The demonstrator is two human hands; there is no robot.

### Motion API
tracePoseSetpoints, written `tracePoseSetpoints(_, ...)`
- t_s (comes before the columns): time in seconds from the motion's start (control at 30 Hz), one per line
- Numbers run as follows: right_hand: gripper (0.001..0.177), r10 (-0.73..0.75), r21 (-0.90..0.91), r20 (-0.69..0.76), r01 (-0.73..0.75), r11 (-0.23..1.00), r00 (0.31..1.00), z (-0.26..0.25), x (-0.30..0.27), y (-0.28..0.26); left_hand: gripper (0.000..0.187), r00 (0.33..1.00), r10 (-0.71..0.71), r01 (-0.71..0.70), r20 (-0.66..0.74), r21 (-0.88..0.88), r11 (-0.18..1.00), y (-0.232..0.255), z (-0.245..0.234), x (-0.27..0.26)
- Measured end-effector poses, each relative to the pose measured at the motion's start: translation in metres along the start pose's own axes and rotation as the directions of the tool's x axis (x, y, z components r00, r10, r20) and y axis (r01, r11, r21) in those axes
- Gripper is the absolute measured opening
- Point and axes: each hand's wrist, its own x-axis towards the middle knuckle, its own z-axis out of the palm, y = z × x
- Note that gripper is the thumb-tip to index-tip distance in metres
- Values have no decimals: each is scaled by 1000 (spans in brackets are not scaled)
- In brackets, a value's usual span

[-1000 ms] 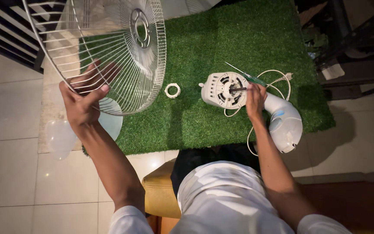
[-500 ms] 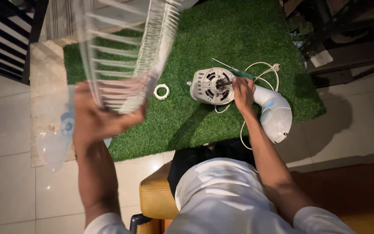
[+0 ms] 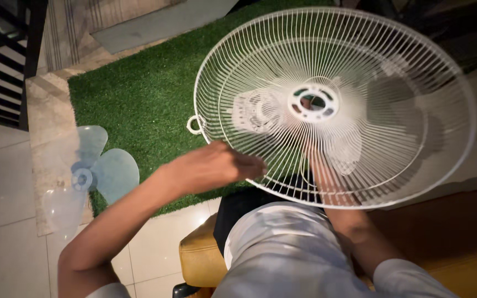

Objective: The person assembles a pedestal fan by hand, using a screwdriver to secure the motor housing and attaching the front grill. The person handles the fan motor, grill, and a screwdriver on a green mat.

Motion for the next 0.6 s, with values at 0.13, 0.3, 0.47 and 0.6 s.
tracePoseSetpoints(0.13, 43, 23, 2, -12, -23, 1000, 1000, -13, -8, 3, 34, 993, 94, -78, -77, 190, 979, -20, 12, -9)
tracePoseSetpoints(0.3, 44, 27, 12, 5, -27, 1000, 1000, -2, -1, 4, 32, 996, -77, 62, 53, 235, 970, -35, 15, -32)
tracePoseSetpoints(0.47, 45, 21, 7, 36, -21, 1000, 999, 12, 8, 5, 34, 989, -149, 146, -23, 397, 906, -52, -2, -41)
tracePoseSetpoints(0.6, 47, -8, 30, 36, 7, 1000, 999, 15, 22, 2, 31, 971, -237, 226, -20, 394, 891, -59, -16, -44)
